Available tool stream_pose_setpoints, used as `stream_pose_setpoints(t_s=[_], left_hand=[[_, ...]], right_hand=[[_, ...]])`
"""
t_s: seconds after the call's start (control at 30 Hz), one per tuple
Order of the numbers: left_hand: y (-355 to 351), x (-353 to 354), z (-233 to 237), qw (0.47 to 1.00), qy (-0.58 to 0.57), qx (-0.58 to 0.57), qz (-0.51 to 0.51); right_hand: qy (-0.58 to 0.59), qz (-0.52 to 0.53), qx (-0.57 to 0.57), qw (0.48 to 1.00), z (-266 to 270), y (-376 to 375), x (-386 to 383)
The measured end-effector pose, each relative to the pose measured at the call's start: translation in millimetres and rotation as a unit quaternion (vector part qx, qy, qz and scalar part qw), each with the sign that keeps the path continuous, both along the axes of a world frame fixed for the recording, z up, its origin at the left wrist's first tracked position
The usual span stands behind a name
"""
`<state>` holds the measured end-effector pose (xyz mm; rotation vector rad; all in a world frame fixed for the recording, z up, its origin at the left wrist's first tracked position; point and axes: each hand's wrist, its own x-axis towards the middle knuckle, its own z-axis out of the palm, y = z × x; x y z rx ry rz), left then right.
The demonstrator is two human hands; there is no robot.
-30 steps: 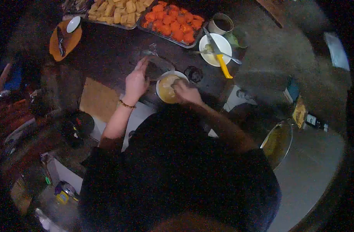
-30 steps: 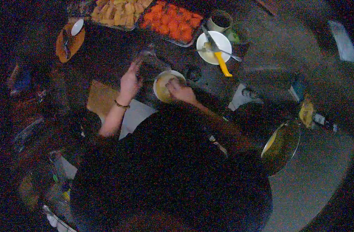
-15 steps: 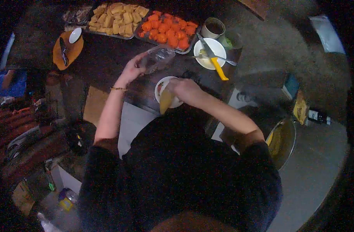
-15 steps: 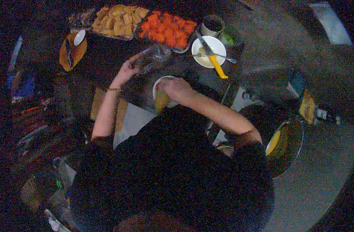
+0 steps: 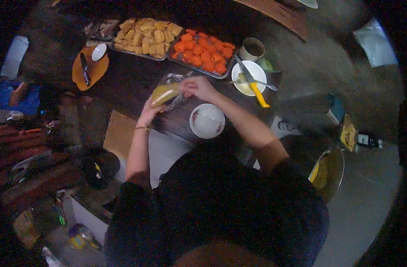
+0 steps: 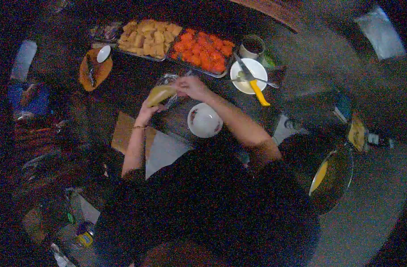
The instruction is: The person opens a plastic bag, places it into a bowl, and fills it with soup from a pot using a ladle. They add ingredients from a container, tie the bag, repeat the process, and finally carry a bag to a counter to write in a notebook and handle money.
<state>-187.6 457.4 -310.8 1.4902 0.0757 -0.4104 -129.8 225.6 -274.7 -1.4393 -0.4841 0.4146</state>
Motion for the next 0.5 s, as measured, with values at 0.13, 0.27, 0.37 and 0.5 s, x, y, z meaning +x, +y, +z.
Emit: stream_pose_setpoints(t_s=[0.13,0.27,0.37,0.5], left_hand=[[19.1,23.9,13.5,0.94,-0.274,0.198,-0.045],[-27.0,27.8,97.5,0.944,-0.2,0.211,-0.158],[-50.1,26.0,128.4,0.928,-0.201,0.27,-0.161],[-60.2,53.6,110.0,0.956,-0.232,0.169,-0.054]], right_hand=[[-0.226,0.034,-0.324,0.918,-40.9,1.7,14.1],[-0.292,0.024,-0.564,0.773,-17.3,7.5,1.5],[-0.301,-0.045,-0.652,0.695,11.7,-7.6,-9.7],[-0.317,-0.131,-0.65,0.678,50.1,-49.6,16.7]])
